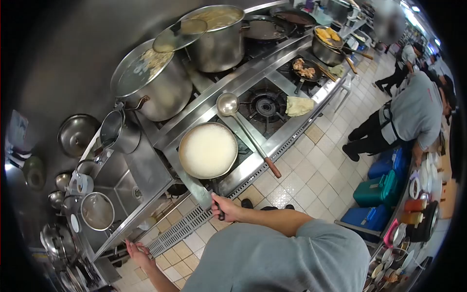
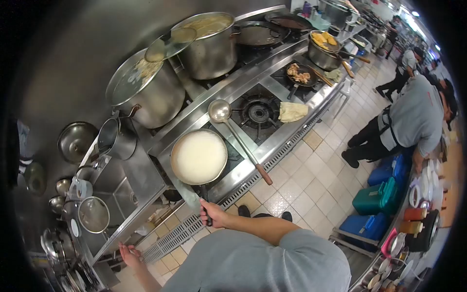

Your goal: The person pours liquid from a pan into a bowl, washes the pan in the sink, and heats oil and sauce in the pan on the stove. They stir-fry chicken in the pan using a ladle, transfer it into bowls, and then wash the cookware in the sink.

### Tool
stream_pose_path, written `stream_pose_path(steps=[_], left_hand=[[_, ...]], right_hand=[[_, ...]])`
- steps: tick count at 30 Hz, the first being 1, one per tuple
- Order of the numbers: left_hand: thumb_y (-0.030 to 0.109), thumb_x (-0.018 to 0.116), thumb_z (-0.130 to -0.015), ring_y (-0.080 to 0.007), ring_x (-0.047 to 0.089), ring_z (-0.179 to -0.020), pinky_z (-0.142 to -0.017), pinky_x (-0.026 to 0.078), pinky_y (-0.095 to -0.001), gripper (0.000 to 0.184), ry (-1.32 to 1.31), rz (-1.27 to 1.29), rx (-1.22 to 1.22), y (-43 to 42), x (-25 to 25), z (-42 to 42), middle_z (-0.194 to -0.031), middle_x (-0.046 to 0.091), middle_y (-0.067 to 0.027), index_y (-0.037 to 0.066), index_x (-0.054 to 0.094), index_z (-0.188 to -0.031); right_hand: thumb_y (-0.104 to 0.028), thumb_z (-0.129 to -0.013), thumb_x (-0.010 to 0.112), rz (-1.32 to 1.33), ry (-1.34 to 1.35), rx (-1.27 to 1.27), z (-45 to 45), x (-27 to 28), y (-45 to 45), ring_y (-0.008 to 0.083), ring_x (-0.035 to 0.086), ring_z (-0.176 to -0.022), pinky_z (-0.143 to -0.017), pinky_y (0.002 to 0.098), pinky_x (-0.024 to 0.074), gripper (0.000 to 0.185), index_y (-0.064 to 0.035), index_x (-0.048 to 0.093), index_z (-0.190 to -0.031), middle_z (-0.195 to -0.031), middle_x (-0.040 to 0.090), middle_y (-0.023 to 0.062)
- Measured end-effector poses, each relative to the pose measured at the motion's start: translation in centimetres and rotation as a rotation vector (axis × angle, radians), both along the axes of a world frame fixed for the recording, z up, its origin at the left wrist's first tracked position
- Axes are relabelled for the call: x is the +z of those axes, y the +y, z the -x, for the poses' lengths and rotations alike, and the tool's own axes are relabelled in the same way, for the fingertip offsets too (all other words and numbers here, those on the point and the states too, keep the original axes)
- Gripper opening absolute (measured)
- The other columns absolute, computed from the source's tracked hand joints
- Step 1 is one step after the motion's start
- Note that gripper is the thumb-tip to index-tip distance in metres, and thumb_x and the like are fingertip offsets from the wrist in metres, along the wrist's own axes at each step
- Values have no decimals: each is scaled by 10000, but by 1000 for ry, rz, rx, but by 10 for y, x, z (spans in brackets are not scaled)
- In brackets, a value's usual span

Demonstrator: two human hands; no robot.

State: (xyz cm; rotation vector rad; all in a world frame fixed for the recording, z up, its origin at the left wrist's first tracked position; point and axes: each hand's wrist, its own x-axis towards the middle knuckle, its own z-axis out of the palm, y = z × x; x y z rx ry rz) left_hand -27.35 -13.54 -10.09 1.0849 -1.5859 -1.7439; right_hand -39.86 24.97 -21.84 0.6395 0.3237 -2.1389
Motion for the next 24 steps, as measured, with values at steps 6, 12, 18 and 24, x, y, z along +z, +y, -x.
stream_pose_path(steps=[6,12,18,24], left_hand=[[258,500,-1035,-63,386,-445,-385,317,-217,457,111,212,15,17,60,22,-749,532,-10,152,458,-1478],[244,478,-1045,-48,383,-461,-397,299,-186,465,163,262,-83,37,120,48,-736,519,-6,151,436,-1499],[259,466,-1064,-51,389,-446,-392,305,-196,461,173,299,-421,87,140,70,-718,538,-22,121,422,-1501],[206,467,-1048,-63,428,-441,-405,331,-200,447,145,214,-786,132,98,115,-702,585,-61,57,444,-1469]], right_hand=[[-253,-986,639,-177,205,120,-6,1,59,67,344,-446,-395,261,273,334,-178,400,-765,-579,367,-63],[-166,-976,640,-228,186,119,-12,14,80,61,350,-436,-379,260,295,252,-156,431,-835,-580,370,-64],[-160,-994,611,-174,303,98,-37,95,144,51,362,-447,-380,243,306,227,-153,438,-848,-589,370,-58],[-173,-995,605,-249,310,13,-106,169,225,54,368,-451,-378,258,313,267,-144,403,-824,-619,384,-49]])
